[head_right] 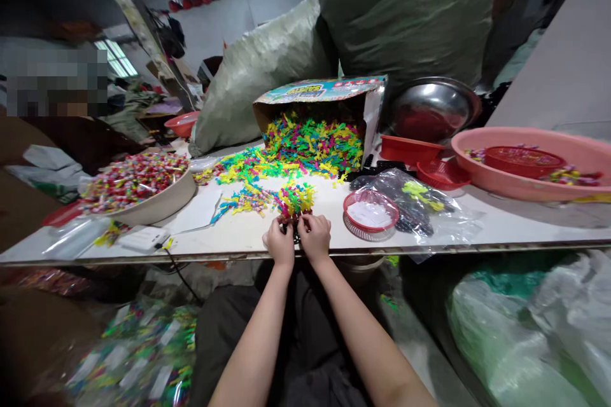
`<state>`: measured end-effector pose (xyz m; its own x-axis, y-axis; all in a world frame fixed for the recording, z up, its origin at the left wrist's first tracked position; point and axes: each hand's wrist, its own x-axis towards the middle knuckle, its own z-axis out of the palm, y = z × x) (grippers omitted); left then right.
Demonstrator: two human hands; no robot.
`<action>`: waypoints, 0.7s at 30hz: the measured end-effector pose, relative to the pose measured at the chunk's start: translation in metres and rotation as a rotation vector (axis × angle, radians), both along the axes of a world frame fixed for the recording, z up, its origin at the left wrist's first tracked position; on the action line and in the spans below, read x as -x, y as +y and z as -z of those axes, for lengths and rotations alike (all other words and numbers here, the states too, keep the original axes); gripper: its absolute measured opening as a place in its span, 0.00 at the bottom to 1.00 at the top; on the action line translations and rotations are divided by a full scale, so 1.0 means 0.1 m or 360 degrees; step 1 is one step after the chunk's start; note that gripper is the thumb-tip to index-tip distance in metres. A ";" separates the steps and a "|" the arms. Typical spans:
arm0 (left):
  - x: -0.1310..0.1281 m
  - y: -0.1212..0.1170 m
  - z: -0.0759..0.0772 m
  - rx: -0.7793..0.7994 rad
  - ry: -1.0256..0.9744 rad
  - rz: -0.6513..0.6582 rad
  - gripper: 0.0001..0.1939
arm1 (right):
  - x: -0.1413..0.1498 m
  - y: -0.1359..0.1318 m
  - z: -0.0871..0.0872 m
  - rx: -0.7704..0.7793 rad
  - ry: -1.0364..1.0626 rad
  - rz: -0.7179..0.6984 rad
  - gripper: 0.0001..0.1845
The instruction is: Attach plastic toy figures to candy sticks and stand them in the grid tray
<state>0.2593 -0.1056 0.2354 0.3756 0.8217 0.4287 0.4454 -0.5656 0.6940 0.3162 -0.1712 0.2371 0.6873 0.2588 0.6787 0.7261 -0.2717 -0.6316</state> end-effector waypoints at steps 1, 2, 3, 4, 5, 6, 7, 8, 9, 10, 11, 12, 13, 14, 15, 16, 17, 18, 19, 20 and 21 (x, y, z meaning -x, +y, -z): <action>0.00 0.00 0.00 -0.0015 0.0004 -0.0006 0.09 | -0.01 -0.02 0.01 -0.0017 0.0031 -0.0002 0.10; 0.00 0.00 0.01 -0.0029 0.0007 -0.0011 0.09 | -0.02 -0.04 0.02 -0.0034 0.0080 -0.0008 0.10; 0.00 -0.01 0.01 -0.0039 0.0009 -0.0012 0.09 | -0.04 -0.06 0.03 -0.0050 0.0141 -0.0012 0.10; -0.01 -0.01 0.02 -0.0044 0.0011 -0.0015 0.09 | -0.07 -0.08 0.04 -0.0061 0.0202 -0.0017 0.11; -0.01 -0.01 0.02 -0.0045 0.0017 -0.0020 0.09 | -0.09 -0.10 0.05 -0.0068 0.0256 -0.0022 0.11; -0.01 -0.01 0.03 -0.0041 0.0035 -0.0024 0.09 | -0.13 -0.13 0.06 -0.0069 0.0299 -0.0025 0.11; -0.02 -0.01 0.03 -0.0034 0.0060 -0.0025 0.09 | -0.17 -0.15 0.07 -0.0066 0.0331 -0.0025 0.12; -0.02 -0.01 0.02 -0.0024 0.0088 -0.0024 0.10 | -0.21 -0.17 0.08 -0.0063 0.0356 -0.0024 0.12; -0.02 -0.01 0.02 -0.0015 0.0112 -0.0022 0.10 | -0.25 -0.19 0.08 -0.0062 0.0381 -0.0024 0.13; -0.02 -0.01 0.01 -0.0009 0.0129 -0.0018 0.11 | -0.28 -0.20 0.09 -0.0063 0.0417 -0.0027 0.14; -0.01 -0.02 0.01 -0.0005 0.0135 -0.0013 0.10 | -0.32 -0.21 0.10 -0.0064 0.0458 -0.0033 0.16; -0.01 -0.02 0.00 -0.0005 0.0132 -0.0012 0.10 | -0.34 -0.21 0.10 -0.0065 0.0501 -0.0044 0.16; -0.01 -0.02 -0.01 -0.0005 0.0125 -0.0011 0.10 | -0.36 -0.21 0.10 -0.0062 0.0542 -0.0056 0.17; 0.00 -0.03 -0.01 -0.0005 0.0121 -0.0010 0.09 | -0.37 -0.21 0.11 -0.0056 0.0579 -0.0070 0.17; 0.00 -0.03 -0.02 -0.0005 0.0118 -0.0007 0.09 | -0.38 -0.21 0.10 -0.0045 0.0612 -0.0078 0.17; 0.01 -0.03 -0.02 -0.0004 0.0117 -0.0002 0.09 | -0.38 -0.21 0.10 -0.0030 0.0641 -0.0081 0.17; 0.02 -0.03 -0.01 -0.0003 0.0115 0.0004 0.09 | -0.37 -0.21 0.10 -0.0011 0.0667 -0.0075 0.17; 0.02 -0.03 -0.01 -0.0001 0.0113 0.0009 0.09 | -0.37 -0.21 0.10 0.0011 0.0689 -0.0065 0.17; 0.03 -0.04 -0.01 0.0001 0.0112 0.0013 0.08 | -0.36 -0.21 0.10 0.0036 0.0707 -0.0053 0.17; 0.04 -0.04 0.00 0.0003 0.0111 0.0014 0.08 | -0.35 -0.21 0.09 0.0062 0.0722 -0.0042 0.17; 0.04 -0.04 0.00 0.0005 0.0109 0.0014 0.08 | -0.34 -0.22 0.09 0.0088 0.0733 -0.0035 0.17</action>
